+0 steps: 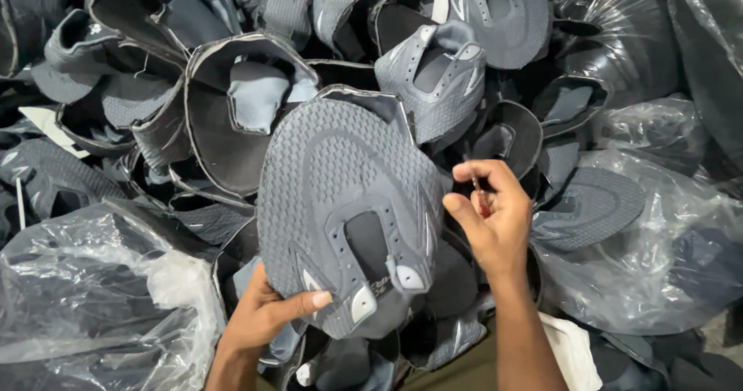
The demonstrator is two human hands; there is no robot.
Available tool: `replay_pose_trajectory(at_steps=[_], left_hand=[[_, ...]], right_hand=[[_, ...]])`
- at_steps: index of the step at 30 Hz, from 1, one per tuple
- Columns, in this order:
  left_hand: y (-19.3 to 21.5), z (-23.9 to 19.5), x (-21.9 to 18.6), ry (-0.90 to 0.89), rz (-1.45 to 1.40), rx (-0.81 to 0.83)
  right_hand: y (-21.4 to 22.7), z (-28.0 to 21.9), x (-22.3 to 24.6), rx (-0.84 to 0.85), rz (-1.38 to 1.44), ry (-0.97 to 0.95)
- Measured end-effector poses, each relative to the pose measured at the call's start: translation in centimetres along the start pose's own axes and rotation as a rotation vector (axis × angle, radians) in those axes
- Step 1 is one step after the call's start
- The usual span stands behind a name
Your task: The person trims excess thread and material from manufactured shoe uppers using snips.
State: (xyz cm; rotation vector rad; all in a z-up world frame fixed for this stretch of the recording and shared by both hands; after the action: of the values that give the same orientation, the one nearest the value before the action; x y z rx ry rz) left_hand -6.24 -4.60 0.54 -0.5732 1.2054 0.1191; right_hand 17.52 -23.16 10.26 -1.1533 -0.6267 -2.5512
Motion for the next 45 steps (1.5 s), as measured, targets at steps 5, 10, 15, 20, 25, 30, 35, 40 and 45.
replay_pose_trajectory(at_steps=[5, 10, 15, 20, 25, 30, 35, 40, 45], left_hand=[[1.0, -0.6, 1.4, 0.048, 0.002, 0.05], [1.5, -1.4, 2.2, 0.115, 0.041, 0.152], [0.6, -1.7, 1.3, 0.171, 0.008, 0.092], [1.0, -2.0, 1.7, 0.174, 0.033, 0.129], [0.9, -1.9, 2.0, 0.185, 0.009, 0.089], [0.9, -1.5, 1.6, 0.181, 0.033, 0.075], [2.4, 0.9, -1.0, 0.136, 0.14, -0.028], [-0.4, 4.2, -8.2, -0.413, 0.849, -0.496], [-5.7, 5.2, -10.4, -0.83, 1.179, -0.458]], right_hand=[[0.5, 1.7, 0.6, -0.022, 0.146, -0.196], [0.1, 4.0, 1.6, 0.19, 0.265, -0.205], [-1.0, 5.5, 1.8, 0.383, 0.34, -0.198], [-1.7, 5.3, -1.2, 0.394, 0.303, -0.056], [-2.3, 5.0, -2.6, 0.13, 0.373, -0.221], [-2.9, 5.4, -2.0, 0.094, 0.728, -0.217], [-3.9, 7.9, 0.2, 0.059, 0.773, -0.22], [-8.8, 10.4, -4.1, -0.02, 0.417, -0.122], [-12.6, 7.6, -6.5, 0.125, 0.58, -0.282]])
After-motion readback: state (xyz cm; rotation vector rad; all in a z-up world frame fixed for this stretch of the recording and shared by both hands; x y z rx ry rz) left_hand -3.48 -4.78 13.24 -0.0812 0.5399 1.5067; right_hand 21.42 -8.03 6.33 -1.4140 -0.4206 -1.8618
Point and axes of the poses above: each hand's wrist, its own z-axis towards the middle knuckle, its own y-axis out of the back of the hand, x = y × z, the point moved 2 cm from there along z, towards the middle knuckle, and after that the axes turned 6 degrees about -y, right-handed, at the moved point
